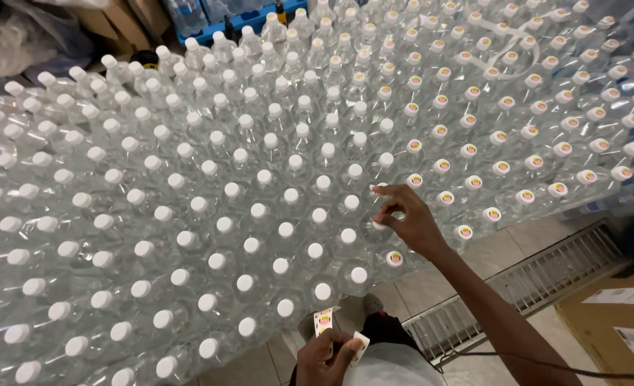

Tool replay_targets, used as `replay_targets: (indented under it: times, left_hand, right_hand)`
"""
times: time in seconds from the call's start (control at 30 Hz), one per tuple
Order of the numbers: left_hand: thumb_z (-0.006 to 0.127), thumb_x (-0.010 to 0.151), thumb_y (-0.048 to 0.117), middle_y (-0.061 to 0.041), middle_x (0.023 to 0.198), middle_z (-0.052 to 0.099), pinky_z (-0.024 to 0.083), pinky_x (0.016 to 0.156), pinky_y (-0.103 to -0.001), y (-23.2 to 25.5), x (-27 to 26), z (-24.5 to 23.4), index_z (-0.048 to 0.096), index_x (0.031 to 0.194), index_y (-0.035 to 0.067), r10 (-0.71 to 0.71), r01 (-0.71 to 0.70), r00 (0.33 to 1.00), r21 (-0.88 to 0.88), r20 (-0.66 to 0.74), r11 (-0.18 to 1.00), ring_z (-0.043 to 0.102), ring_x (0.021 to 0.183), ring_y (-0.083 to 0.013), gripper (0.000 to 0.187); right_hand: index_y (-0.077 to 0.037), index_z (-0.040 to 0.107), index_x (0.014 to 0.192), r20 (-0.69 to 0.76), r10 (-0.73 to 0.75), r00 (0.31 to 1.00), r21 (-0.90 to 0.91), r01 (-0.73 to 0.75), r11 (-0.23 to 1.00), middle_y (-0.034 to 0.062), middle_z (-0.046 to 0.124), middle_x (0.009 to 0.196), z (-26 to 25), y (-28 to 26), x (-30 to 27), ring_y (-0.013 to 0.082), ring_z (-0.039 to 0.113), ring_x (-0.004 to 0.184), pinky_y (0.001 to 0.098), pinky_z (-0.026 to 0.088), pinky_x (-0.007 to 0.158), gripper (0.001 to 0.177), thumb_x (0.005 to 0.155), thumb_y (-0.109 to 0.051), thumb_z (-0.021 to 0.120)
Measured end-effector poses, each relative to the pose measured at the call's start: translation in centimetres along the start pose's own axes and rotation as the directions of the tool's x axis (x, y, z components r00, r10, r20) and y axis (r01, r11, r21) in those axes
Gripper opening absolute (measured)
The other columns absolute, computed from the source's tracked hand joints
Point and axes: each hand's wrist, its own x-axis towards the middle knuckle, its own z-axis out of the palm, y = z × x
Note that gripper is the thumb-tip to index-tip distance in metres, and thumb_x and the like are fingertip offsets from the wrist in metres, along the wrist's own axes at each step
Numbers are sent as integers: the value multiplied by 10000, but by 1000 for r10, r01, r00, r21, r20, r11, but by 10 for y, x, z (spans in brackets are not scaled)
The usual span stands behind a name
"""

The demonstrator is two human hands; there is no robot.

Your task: Peeling small circular stickers from a roll and applying them to the center of water bottle caps.

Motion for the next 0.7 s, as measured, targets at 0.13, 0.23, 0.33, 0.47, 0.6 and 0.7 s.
replay_targets:
  times: [0.13,0.23,0.33,0.47,0.6,0.7]
  left_hand:
    - [894,856,460,30,596,791,491,565,-275,-5,7,-1,836,723,169,68,-67,998,52,-19,996,651,608,-74,325]
    - [892,872,420,11,560,760,480,536,-278,11,7,1,840,716,145,60,-60,998,-18,-7,998,663,549,-77,321]
    - [953,881,289,-62,596,730,392,531,-313,0,11,15,852,758,77,-127,132,991,-147,42,980,587,544,-110,264]
    - [974,863,399,3,528,477,246,512,-325,-10,14,29,787,677,117,-50,49,997,-17,-63,999,363,506,-81,386]
    - [916,895,383,-20,566,742,416,550,-291,19,16,38,800,724,121,-60,60,998,-82,3,995,614,564,-97,334]
    - [920,891,349,-32,555,750,424,550,-281,29,14,40,805,717,98,-42,40,999,-132,-12,990,631,562,-98,326]
  right_hand:
    - [-171,734,1377,-26,62,998,54,-61,997,86,696,1174,-2,2,13,136,801,849,298,676,835,480,934,0,805]
    - [-94,741,1321,-84,201,976,166,-185,969,62,767,1023,-17,-14,25,163,752,845,290,657,769,363,966,-152,799]
    - [-127,716,1314,-26,222,975,133,-217,967,73,786,1007,-37,-7,42,152,739,890,289,635,805,353,971,-168,790]
    - [-160,733,1291,16,287,958,68,-287,955,39,807,1014,-36,-2,51,155,751,932,317,593,856,359,945,-185,827]
    - [-152,727,1329,64,204,977,-16,-204,979,35,818,987,-33,-4,56,148,778,927,301,604,849,373,965,-188,800]
    - [-144,713,1342,33,127,991,-76,-124,989,31,803,988,-27,8,51,157,768,907,315,622,862,366,982,-120,773]
